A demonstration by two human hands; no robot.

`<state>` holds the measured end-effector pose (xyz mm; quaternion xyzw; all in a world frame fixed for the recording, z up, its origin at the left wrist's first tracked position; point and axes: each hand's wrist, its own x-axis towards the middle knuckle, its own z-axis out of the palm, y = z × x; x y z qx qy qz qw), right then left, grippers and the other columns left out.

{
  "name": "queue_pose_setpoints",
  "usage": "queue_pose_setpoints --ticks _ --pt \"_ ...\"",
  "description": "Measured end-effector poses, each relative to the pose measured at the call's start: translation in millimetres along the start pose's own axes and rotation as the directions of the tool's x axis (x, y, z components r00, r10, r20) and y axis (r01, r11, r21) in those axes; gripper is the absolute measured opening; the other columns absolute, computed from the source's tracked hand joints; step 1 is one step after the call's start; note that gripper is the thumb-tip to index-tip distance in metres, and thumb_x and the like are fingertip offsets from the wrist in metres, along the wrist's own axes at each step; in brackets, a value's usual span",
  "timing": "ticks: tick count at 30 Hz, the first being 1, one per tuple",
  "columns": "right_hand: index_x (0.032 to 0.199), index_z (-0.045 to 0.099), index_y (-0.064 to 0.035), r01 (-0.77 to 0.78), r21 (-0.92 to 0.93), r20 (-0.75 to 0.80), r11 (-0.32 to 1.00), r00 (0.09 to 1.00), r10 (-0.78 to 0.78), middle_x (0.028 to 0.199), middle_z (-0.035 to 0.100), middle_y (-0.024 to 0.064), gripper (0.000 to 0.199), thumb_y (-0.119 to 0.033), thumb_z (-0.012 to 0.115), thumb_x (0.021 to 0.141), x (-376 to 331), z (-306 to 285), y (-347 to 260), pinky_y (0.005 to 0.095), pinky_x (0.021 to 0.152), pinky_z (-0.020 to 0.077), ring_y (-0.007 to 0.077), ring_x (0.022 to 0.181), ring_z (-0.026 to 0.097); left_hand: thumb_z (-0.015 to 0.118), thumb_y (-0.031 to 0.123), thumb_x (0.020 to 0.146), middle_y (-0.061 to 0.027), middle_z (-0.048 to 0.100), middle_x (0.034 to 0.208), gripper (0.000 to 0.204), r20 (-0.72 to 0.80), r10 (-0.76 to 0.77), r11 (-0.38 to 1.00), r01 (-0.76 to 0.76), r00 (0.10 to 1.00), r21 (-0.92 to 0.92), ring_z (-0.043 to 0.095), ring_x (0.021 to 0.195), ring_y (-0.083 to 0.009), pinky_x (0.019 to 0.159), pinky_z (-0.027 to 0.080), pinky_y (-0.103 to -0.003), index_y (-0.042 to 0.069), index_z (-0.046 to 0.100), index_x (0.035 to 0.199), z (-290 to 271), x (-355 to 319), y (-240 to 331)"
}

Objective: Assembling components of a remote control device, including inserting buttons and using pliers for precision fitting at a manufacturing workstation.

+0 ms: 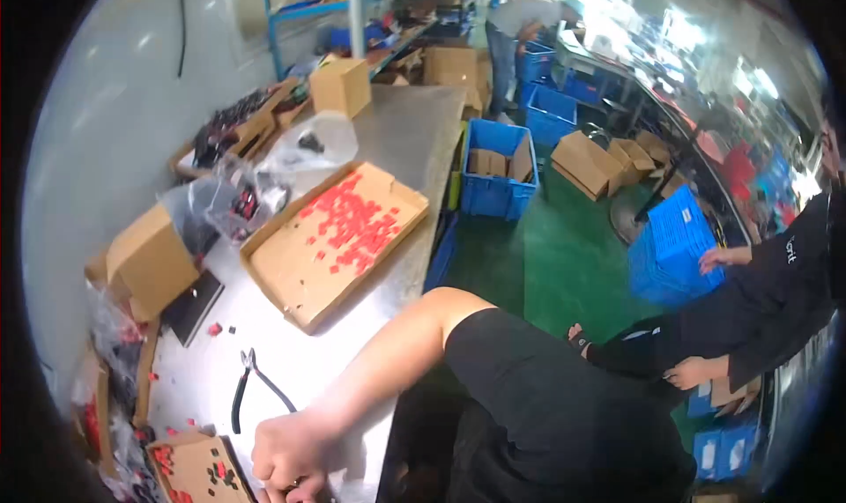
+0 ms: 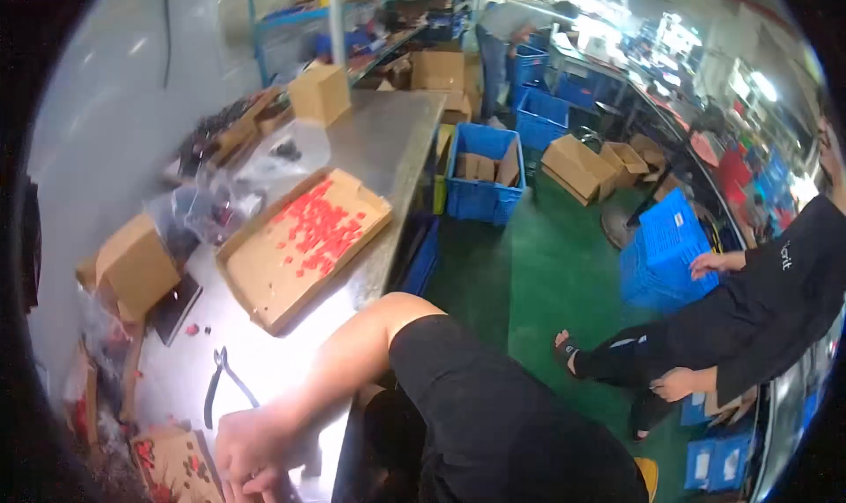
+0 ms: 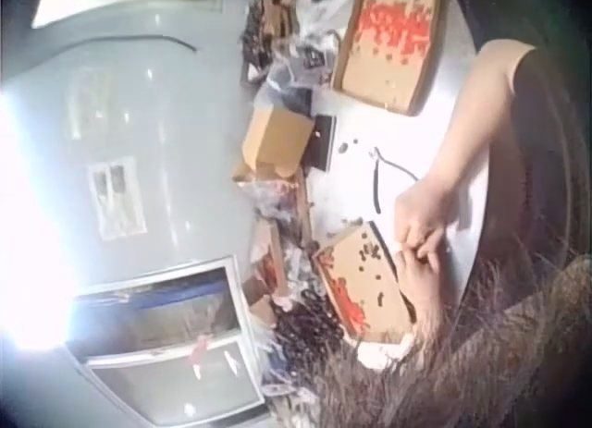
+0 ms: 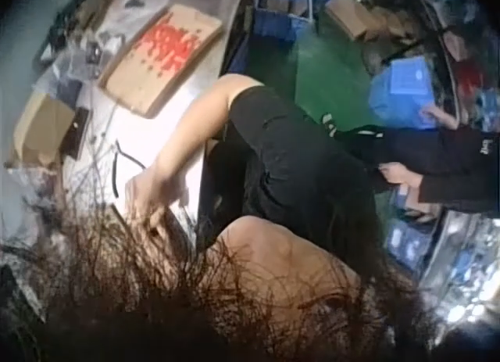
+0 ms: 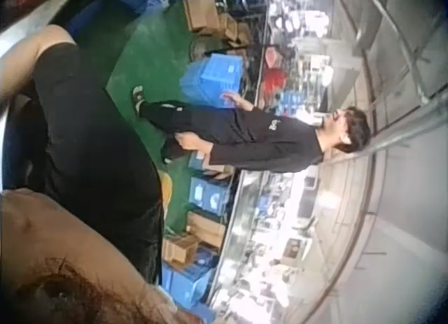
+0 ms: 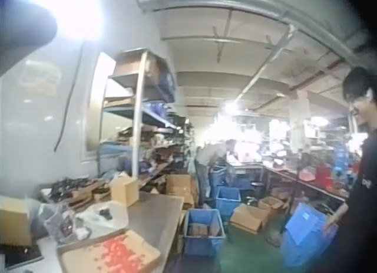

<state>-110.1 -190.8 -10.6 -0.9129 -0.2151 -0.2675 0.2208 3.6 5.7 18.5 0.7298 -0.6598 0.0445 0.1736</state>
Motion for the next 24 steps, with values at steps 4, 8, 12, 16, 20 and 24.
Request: queue_pose_setpoints --ticks 4,8,12,16,20,24 --pt "0.095 0.075 -0.0115 -0.194 0.053 0.172 0.98 0.968 0.182 0.111 0.074 0.0032 0.033 -0.04 0.06 0.098 3 5 -7 0.0403 0.074 0.0569 0.0232 0.097 0.07 0.071 0.033 0.091 -0.0212 0.066 0.101 0.07 0.071 -0.084 0.996 0.082 0.994 0.023 0.067 0.086 -0.0391 0.074 0.056 -0.044 0.003 0.048 0.149 -3 -8 -17" --pt "0.094 0.076 -0.0144 -0.111 0.124 -0.056 0.986 0.991 0.118 0.108 0.076 0.0016 0.029 -0.037 0.059 0.098 -8 8 -4 0.0389 0.065 0.0551 0.0227 0.088 0.071 0.071 0.034 0.091 -0.0216 0.066 0.102 0.072 0.118 -0.087 0.996 0.084 0.989 0.031 0.067 0.086 -0.0398 0.074 0.056 -0.045 0.003 0.046 0.151 3 3 -16" --pt "0.088 0.078 -0.0156 -0.121 0.284 -0.2 0.951 0.963 0.182 0.106 0.077 0.001 0.028 -0.036 0.061 0.097 -13 9 -7 0.0381 0.062 0.0542 0.0234 0.084 0.072 0.071 0.036 0.091 -0.0221 0.065 0.102 0.074 0.162 -0.049 0.999 0.047 0.986 0.017 0.067 0.085 -0.0405 0.073 0.056 -0.045 0.004 0.045 0.153 14 16 -9" --pt "0.084 0.076 -0.0137 -0.128 0.258 -0.073 0.958 0.986 0.151 0.102 0.076 0.0029 0.035 -0.043 0.062 0.098 -6 11 -5 0.0402 0.063 0.0541 0.0257 0.082 0.071 0.071 0.034 0.09 -0.0229 0.065 0.105 0.076 0.175 -0.112 0.993 0.103 0.978 0.061 0.067 0.087 -0.0417 0.074 0.056 -0.046 0.006 0.044 0.155 -3 7 6" --pt "0.086 0.075 -0.0114 -0.143 0.048 0.06 0.989 0.988 0.14 0.1 0.076 0.0053 0.037 -0.045 0.063 0.097 -10 2 -10 0.0415 0.063 0.0541 0.0254 0.08 0.071 0.07 0.033 0.091 -0.0238 0.066 0.112 0.072 0.259 -0.148 0.986 0.164 0.955 -0.043 0.067 0.094 -0.0439 0.08 0.056 -0.047 0.009 0.045 0.155 -3 11 3" --pt "0.094 0.075 -0.0112 -0.266 0.103 0.065 0.959 0.963 0.26 0.096 0.075 0.0062 0.037 -0.046 0.062 0.097 -10 4 -11 0.0403 0.066 0.055 0.0266 0.082 0.07 0.069 0.032 0.093 -0.024 0.066 0.113 0.068 0.166 -0.109 0.985 0.129 0.98 -0.115 0.067 0.098 -0.0446 0.083 0.057 -0.047 0.011 0.047 0.154 11 19 -16"
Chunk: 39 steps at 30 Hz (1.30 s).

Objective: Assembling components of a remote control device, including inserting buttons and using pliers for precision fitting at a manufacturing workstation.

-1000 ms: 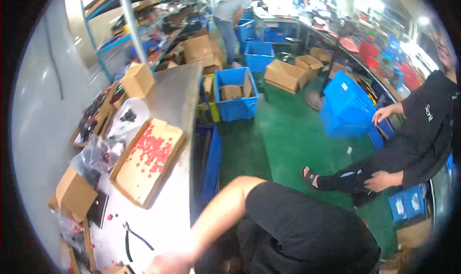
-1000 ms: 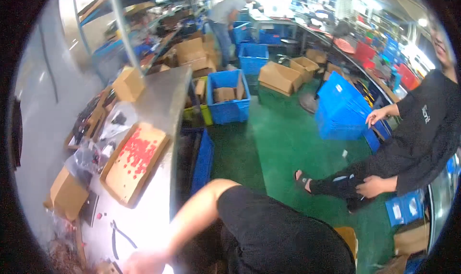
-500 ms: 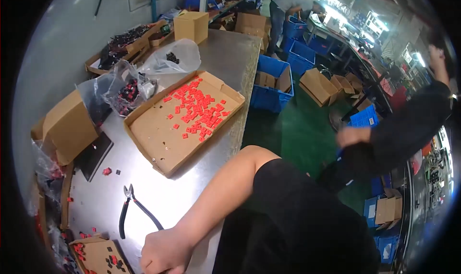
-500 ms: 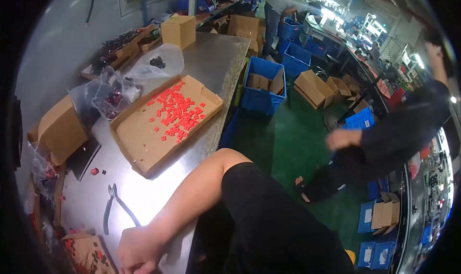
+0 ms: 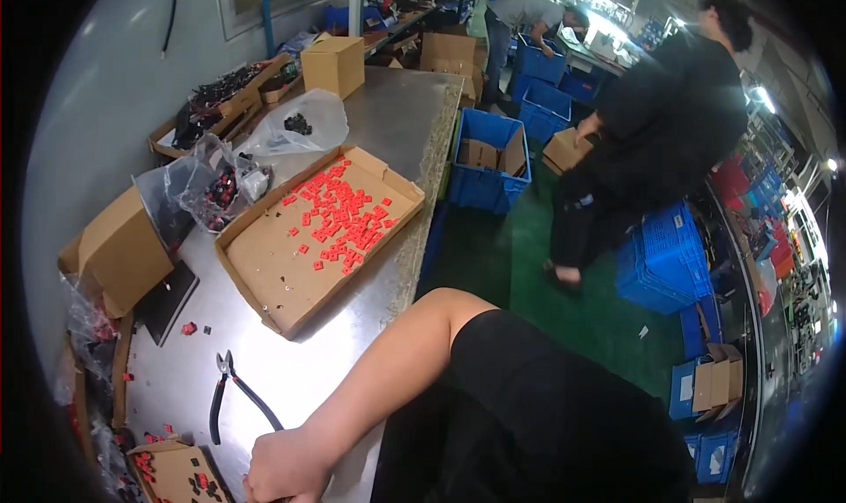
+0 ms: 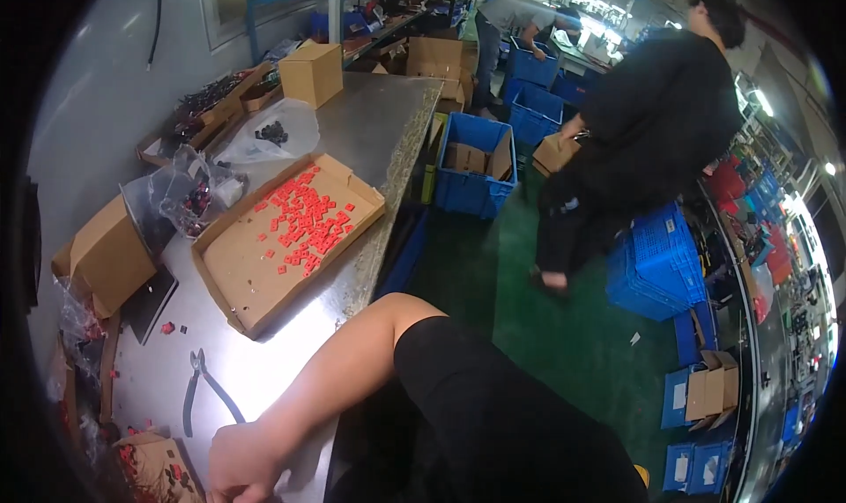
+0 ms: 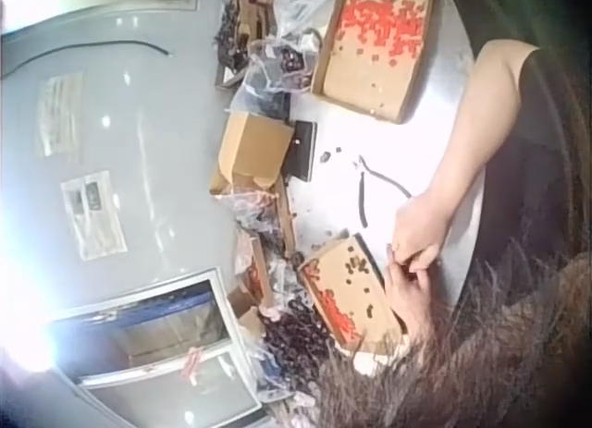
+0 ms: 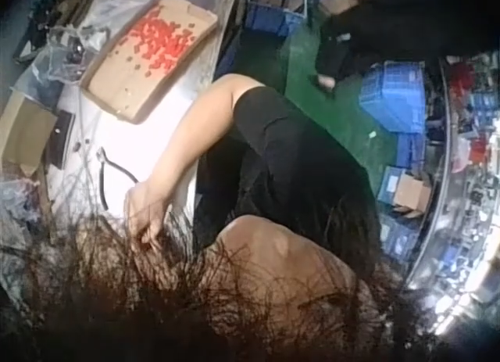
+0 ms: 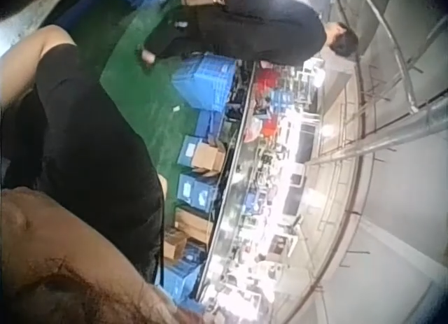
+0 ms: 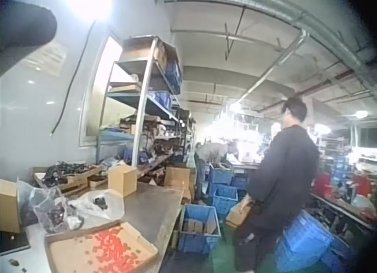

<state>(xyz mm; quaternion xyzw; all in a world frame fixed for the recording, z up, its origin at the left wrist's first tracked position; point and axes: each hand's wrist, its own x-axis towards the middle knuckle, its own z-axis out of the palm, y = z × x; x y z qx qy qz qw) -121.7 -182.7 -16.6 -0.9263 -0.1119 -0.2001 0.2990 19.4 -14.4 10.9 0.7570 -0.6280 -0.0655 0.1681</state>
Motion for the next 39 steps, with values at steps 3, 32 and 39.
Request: queue_pose_setpoints --ticks 3,32,39 --pt "0.101 0.075 -0.0111 0.089 0.097 -0.093 0.991 0.992 -0.08 0.094 0.073 0.0074 0.037 -0.046 0.063 0.097 5 7 5 0.039 0.07 0.0555 0.0275 0.085 0.07 0.069 0.031 0.094 -0.0241 0.066 0.115 0.066 -0.238 0.924 0.383 -0.709 0.3 0.593 0.068 0.1 -0.0439 0.084 0.056 -0.047 0.01 0.048 0.153 16 12 -48" --pt "0.102 0.074 -0.0072 0.344 0.221 -0.25 0.913 0.924 -0.288 0.088 0.074 0.0099 0.034 -0.04 0.067 0.096 -20 55 49 0.0369 0.066 0.0544 0.0271 0.082 0.071 0.073 0.03 0.091 -0.0247 0.064 0.123 0.07 0.05 -0.011 1.0 0.012 0.999 -0.011 0.065 0.108 -0.0454 0.089 0.055 -0.047 0.01 0.048 0.153 -5 -7 19" --pt "0.119 0.074 -0.0192 0.28 -0.173 0.246 0.944 0.941 -0.234 0.112 0.075 0.0055 0.034 -0.04 0.05 0.107 2 -7 -11 0.04 0.084 0.0543 0.0209 0.107 0.07 0.072 0.026 0.092 -0.0255 0.062 0.122 0.069 0.09 -0.08 0.997 0.081 0.993 -0.013 0.064 0.108 -0.0455 0.091 0.054 -0.048 0.01 0.046 0.154 -13 -13 22"
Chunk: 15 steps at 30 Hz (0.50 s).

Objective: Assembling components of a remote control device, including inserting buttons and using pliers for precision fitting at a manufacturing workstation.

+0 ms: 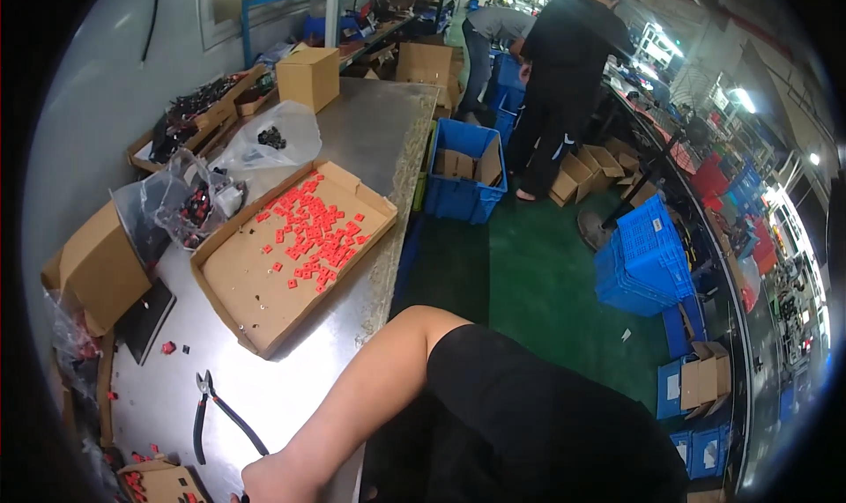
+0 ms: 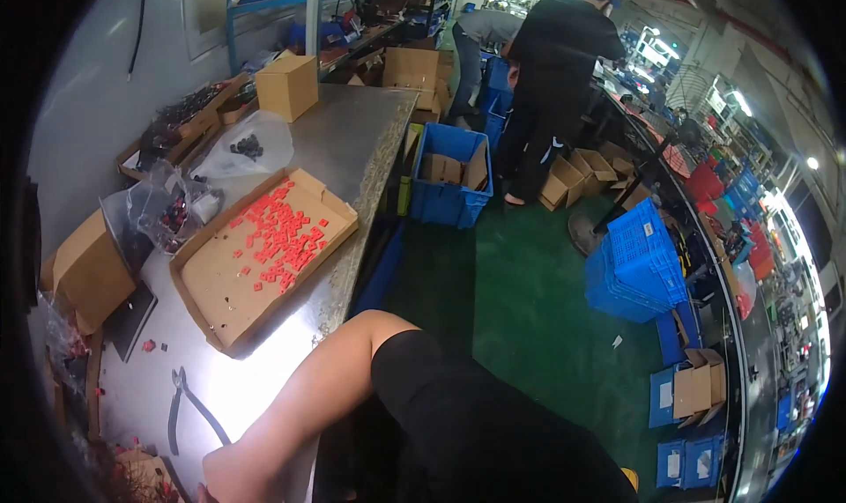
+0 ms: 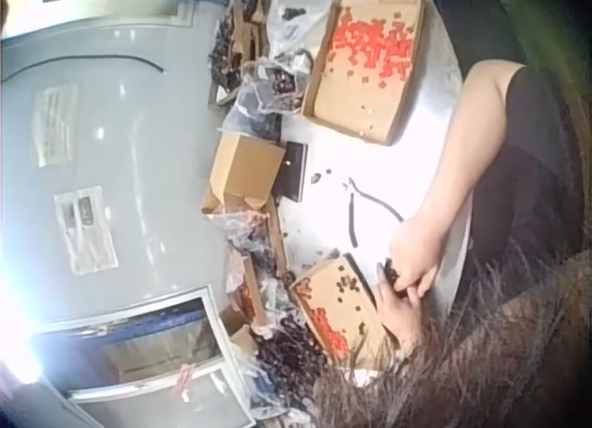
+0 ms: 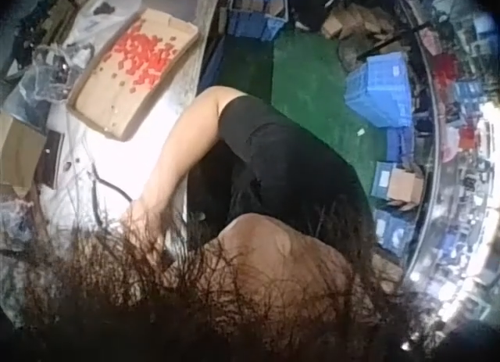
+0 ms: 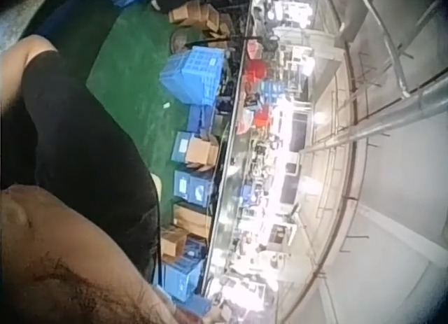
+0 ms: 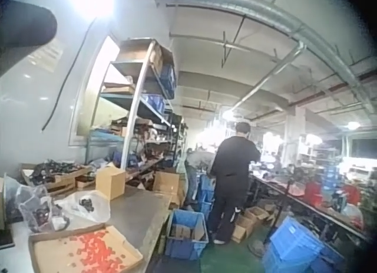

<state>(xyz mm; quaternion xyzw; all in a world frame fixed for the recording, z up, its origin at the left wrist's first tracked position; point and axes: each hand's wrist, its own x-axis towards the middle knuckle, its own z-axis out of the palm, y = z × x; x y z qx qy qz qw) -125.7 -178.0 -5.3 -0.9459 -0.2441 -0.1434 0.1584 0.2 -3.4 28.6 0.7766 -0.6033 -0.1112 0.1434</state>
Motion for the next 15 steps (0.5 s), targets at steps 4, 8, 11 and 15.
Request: queue_pose_setpoints --ticks 4,8,11,15 --pt "0.131 0.07 -0.027 -0.08 -0.049 0.138 0.996 0.987 0.086 0.117 0.074 -0.0006 0.035 -0.04 0.046 0.108 -3 3 9 0.0399 0.088 0.0534 0.0175 0.109 0.069 0.072 0.029 0.094 -0.0253 0.062 0.121 0.068 0.017 0.009 1.0 -0.01 1.0 0.023 0.065 0.107 -0.0449 0.09 0.054 -0.048 0.009 0.046 0.153 0 4 4" --pt "0.129 0.071 -0.0282 0.06 0.023 -0.151 0.998 0.987 -0.056 0.109 0.075 -0.0026 0.034 -0.039 0.047 0.107 -1 54 29 0.0377 0.085 0.0542 0.0164 0.101 0.069 0.071 0.033 0.096 -0.0248 0.064 0.123 0.064 -0.398 0.892 0.394 -0.803 0.216 0.447 0.065 0.11 -0.0434 0.092 0.053 -0.046 0.008 0.049 0.151 36 49 -81" --pt "0.124 0.075 -0.0282 -0.082 -0.036 0.046 0.996 0.995 0.083 0.103 0.075 -0.0042 0.035 -0.046 0.051 0.105 -6 20 14 0.0367 0.08 0.0546 0.0155 0.095 0.07 0.071 0.033 0.097 -0.025 0.064 0.124 0.063 -0.013 -0.033 0.999 0.032 0.999 -0.032 0.065 0.113 -0.0432 0.094 0.053 -0.046 0.007 0.05 0.15 7 7 7" --pt "0.127 0.074 -0.0311 -0.154 -0.109 0.081 0.982 0.983 0.163 0.1 0.074 -0.0046 0.041 -0.055 0.055 0.1 2 7 3 0.0373 0.077 0.0548 0.0162 0.09 0.07 0.071 0.033 0.096 -0.0256 0.064 0.125 0.065 -0.375 0.902 0.383 -0.795 0.214 0.47 0.065 0.113 -0.0436 0.094 0.053 -0.045 0.005 0.05 0.15 26 40 -57"
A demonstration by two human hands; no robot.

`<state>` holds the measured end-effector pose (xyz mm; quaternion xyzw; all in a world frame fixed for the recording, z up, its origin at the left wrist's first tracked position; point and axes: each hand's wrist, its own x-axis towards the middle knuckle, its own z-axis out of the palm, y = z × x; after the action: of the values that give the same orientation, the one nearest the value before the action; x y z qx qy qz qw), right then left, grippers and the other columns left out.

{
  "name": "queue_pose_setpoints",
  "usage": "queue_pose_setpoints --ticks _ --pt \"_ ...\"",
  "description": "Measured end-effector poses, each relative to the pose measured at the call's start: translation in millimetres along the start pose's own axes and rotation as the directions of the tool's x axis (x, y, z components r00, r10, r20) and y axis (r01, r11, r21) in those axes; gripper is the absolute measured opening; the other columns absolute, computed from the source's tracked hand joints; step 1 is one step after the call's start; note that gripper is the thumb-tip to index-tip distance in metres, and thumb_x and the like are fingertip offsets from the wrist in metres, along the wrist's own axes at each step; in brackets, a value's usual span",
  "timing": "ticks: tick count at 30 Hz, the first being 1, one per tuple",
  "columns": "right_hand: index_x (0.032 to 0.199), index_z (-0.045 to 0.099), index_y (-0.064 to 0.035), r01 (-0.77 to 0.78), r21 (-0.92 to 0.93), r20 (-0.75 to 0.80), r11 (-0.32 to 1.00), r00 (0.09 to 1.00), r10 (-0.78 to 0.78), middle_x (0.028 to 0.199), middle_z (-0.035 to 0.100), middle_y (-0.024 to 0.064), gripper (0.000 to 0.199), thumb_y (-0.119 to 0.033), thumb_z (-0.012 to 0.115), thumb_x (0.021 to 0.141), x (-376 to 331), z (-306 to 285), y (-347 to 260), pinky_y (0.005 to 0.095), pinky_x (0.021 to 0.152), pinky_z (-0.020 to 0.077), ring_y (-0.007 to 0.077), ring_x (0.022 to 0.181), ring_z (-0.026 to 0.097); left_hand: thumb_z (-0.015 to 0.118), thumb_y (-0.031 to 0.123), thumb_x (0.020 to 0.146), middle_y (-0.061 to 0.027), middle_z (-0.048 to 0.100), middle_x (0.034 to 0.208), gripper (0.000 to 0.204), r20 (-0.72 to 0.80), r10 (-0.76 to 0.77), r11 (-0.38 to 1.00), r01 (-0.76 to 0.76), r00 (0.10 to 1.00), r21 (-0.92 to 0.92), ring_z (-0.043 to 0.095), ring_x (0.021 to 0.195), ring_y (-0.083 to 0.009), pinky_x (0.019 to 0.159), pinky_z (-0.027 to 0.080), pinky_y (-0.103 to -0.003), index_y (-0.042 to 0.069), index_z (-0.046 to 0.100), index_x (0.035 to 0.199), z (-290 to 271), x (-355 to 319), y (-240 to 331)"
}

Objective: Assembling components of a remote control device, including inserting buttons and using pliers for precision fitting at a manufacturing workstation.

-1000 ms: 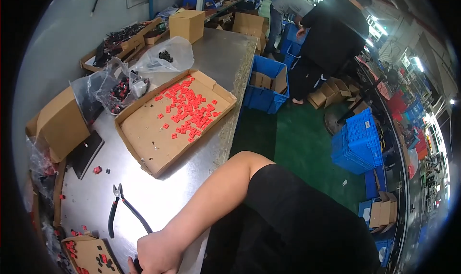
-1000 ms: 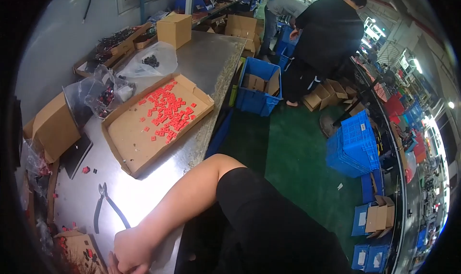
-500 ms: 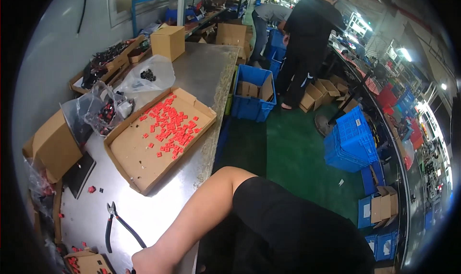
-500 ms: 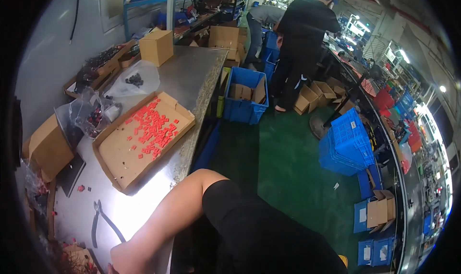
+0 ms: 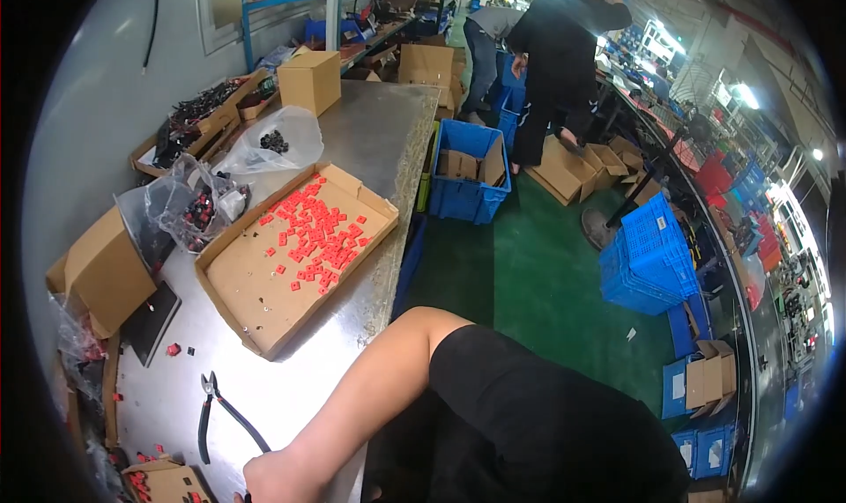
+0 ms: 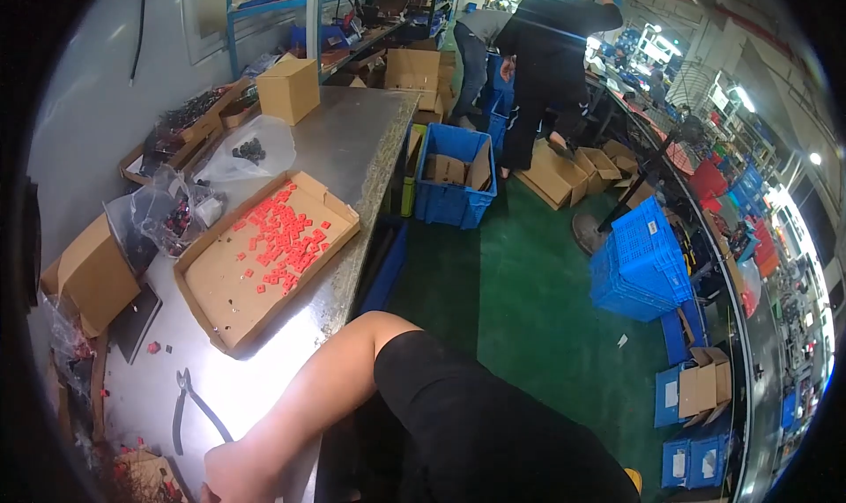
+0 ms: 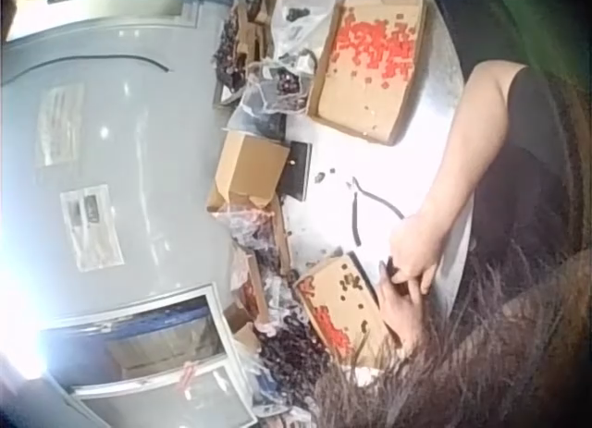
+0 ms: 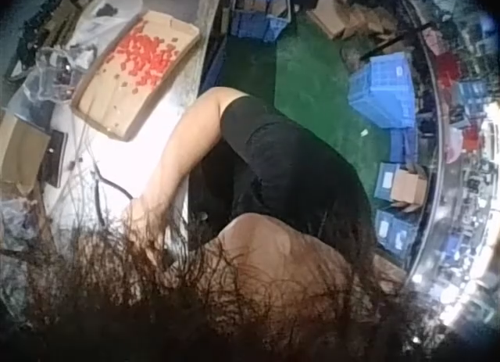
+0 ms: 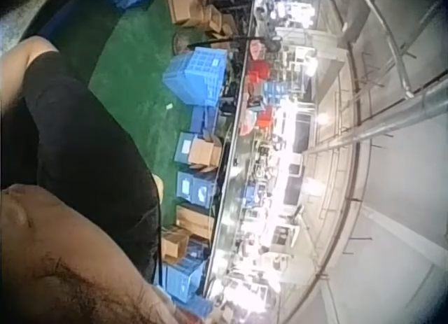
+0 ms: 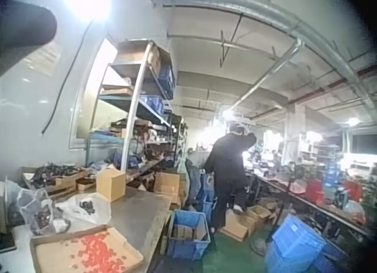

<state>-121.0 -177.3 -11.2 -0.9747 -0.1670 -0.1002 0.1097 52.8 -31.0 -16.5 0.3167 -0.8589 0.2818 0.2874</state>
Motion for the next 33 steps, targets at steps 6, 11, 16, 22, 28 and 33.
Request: queue_pose_setpoints --ticks 6,11,16,22,28,33 --pt "0.126 0.073 -0.0367 0.035 0.124 -0.13 0.992 0.991 -0.019 0.098 0.075 -0.005 0.046 -0.067 0.058 0.094 -11 5 0 0.0377 0.074 0.0542 0.0171 0.085 0.07 0.073 0.032 0.094 -0.0288 0.063 0.127 0.068 0.54 -0.806 0.392 0.902 0.242 0.182 0.064 0.115 -0.0453 0.096 0.052 -0.047 0.002 0.048 0.15 -27 48 39" --pt "0.131 0.07 -0.0329 0.133 0.19 -0.059 0.973 0.991 -0.124 0.103 0.075 -0.0015 0.044 -0.06 0.061 0.097 -7 -4 -2 0.0371 0.079 0.0542 0.0205 0.091 0.07 0.078 0.031 0.089 -0.0322 0.063 0.125 0.075 0.492 -0.854 0.297 0.935 0.169 0.193 0.063 0.114 -0.0488 0.097 0.051 -0.049 -0.002 0.046 0.149 -27 64 41" --pt "0.132 0.07 -0.0242 -0.018 0.216 0.058 0.976 0.998 0.006 0.109 0.073 -0.0001 0.041 -0.049 0.06 0.101 -8 -3 6 0.0371 0.08 0.0536 0.0195 0.093 0.069 0.077 0.029 0.09 -0.0293 0.065 0.122 0.064 0.523 -0.844 0.306 0.909 0.121 0.284 0.066 0.11 -0.0457 0.094 0.052 -0.048 0.0 0.052 0.141 -26 85 37" --pt "0.122 0.066 -0.0114 0.169 0.315 -0.174 0.934 0.978 -0.119 0.096 0.072 0.0108 0.044 -0.049 0.06 0.099 -14 -13 2 0.0445 0.074 0.0542 0.0317 0.086 0.069 0.075 0.028 0.091 -0.0271 0.068 0.116 0.054 0.519 -0.836 0.325 0.922 0.177 0.209 0.067 0.106 -0.0433 0.091 0.053 -0.047 0.001 0.058 0.134 -29 59 41" --pt "0.105 0.065 -0.0125 0.188 0.312 -0.238 0.931 0.964 -0.115 0.09 0.069 0.01 0.04 -0.051 0.058 0.1 -8 7 17 0.0421 0.067 0.0529 0.0303 0.079 0.067 0.075 0.024 0.09 -0.0269 0.068 0.114 0.054 0.574 -0.817 0.186 0.966 0.05 0.181 0.068 0.104 -0.0435 0.091 0.054 -0.046 0.0 0.057 0.135 -29 88 36" --pt "0.14 0.056 -0.0083 -0.121 0.318 0.213 0.94 0.976 0.053 0.12 0.069 0.0075 0.047 -0.039 0.061 0.105 -19 -29 -1 0.0351 0.088 0.0522 0.0208 0.101 0.066 0.076 0.023 0.089 -0.0263 0.068 0.114 0.054 0.556 -0.818 0.269 0.953 0.148 0.141 0.068 0.104 -0.0429 0.091 0.054 -0.046 0.001 0.059 0.134 -25 79 39"
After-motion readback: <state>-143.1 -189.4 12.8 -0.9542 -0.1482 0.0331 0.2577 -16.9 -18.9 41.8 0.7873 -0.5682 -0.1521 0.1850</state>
